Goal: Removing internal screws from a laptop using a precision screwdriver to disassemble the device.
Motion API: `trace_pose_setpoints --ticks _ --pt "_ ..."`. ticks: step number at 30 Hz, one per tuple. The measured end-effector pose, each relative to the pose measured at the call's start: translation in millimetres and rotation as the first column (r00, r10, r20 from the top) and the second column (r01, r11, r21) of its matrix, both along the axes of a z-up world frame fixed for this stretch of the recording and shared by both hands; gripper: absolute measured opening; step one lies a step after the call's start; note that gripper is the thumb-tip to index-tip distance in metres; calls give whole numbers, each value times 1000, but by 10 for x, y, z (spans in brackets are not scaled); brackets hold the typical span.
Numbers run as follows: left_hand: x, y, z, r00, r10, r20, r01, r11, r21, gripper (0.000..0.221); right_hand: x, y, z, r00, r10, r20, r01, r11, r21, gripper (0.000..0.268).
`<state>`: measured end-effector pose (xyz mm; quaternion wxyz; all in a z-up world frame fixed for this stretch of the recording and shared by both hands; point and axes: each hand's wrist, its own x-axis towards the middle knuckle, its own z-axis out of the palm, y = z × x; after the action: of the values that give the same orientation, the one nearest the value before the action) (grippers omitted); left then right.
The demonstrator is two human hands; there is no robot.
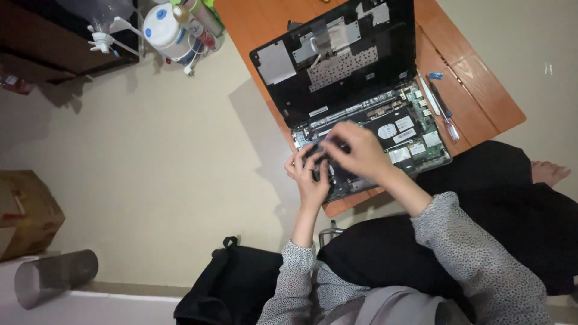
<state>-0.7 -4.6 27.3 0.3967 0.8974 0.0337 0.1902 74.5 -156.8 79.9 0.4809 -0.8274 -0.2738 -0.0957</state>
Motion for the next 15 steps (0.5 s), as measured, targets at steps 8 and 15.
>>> trace_pose_setpoints --ticks 8,15 --pt "34 5 -34 986 53 -158 -82 979 -189 60 156 -517 303 891 -215 -400 391 812 434 12" --pt "48 -4 -137 980 96 -173 -107 993 -55 77 174 -1017 669 859 -312 -406 508 615 603 13"
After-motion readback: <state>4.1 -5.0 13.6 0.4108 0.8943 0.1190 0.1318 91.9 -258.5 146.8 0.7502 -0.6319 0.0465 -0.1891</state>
